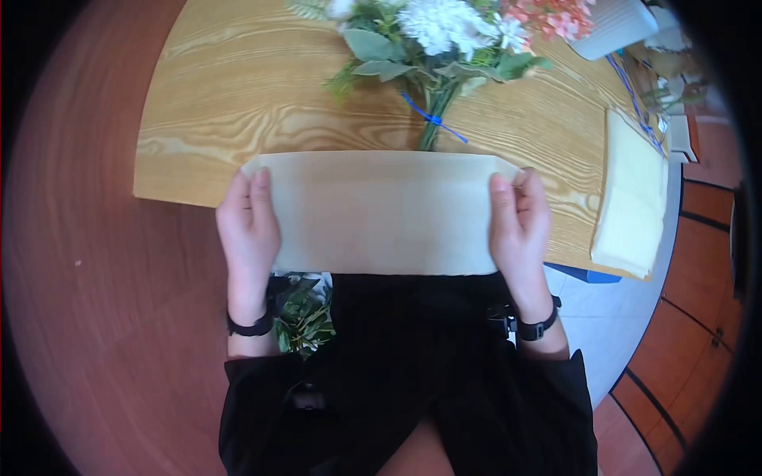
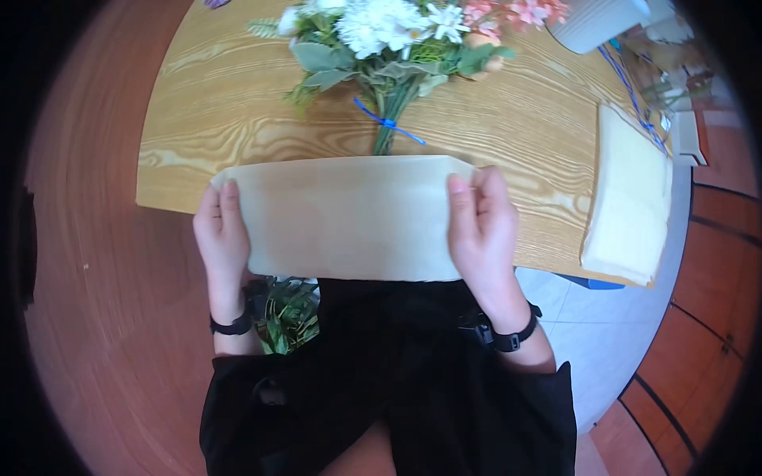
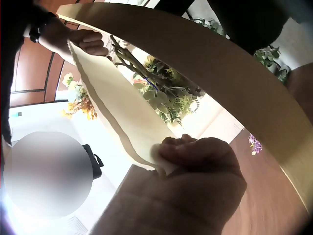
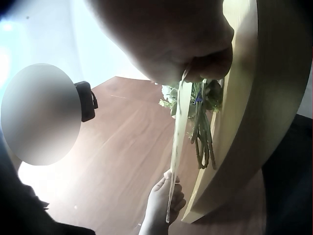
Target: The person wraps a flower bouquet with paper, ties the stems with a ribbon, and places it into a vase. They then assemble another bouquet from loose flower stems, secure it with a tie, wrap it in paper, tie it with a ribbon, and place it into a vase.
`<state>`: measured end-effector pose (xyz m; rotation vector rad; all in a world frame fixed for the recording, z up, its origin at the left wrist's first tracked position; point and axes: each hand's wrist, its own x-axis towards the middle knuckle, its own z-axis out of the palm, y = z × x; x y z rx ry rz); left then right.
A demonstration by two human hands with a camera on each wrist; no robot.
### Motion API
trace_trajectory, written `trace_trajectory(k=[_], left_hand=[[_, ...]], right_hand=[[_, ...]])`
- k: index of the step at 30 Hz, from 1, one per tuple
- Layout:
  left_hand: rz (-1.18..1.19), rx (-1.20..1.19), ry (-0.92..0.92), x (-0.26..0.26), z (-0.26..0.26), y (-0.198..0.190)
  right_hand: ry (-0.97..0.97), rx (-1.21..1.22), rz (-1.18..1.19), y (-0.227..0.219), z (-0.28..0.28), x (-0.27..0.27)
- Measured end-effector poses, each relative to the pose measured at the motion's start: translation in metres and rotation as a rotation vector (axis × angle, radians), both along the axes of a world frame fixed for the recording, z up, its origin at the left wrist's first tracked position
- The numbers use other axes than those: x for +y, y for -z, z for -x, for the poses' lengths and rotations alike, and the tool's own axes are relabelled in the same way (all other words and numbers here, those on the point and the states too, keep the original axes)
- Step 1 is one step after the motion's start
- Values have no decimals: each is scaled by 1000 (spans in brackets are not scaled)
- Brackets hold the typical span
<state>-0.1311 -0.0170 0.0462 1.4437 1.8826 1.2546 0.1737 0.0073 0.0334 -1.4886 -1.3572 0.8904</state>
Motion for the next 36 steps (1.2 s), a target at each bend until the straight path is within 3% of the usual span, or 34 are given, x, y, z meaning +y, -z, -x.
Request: trace_trajectory(k=[2,8,12,14,15,17,19,21,23,29,36], left_hand=[[38,37,6,4,17,-1],[11,112,22,39,38,-24],[81,220,84,66,49,-30],[313,550,-80,71,37,-39],[312,551,-72,70,32,-39],[-109,979,-67,61,25,-37],[-211,870,62,47,-10,-45],[-159,726,409,32,-49,-44],[-184,563,558,30,-84,-34],[-68,503,593,38,-116,-10],[-38,601,702,51,-101,-3]], right_hand=[[-106,39,34,-2,6,1],[-120,142,98,-22,25,26],[-162,-47,60,-25,32,50],[-141,-96,43,-27,37,56],[-134,-96,44,-25,36,57],[-156,-88,61,-21,37,57],[-154,-70,89,-23,38,57],[-165,-58,112,-24,39,57],[-157,-13,173,-24,41,56],[-174,44,116,-16,43,57],[-188,151,196,-10,39,62]])
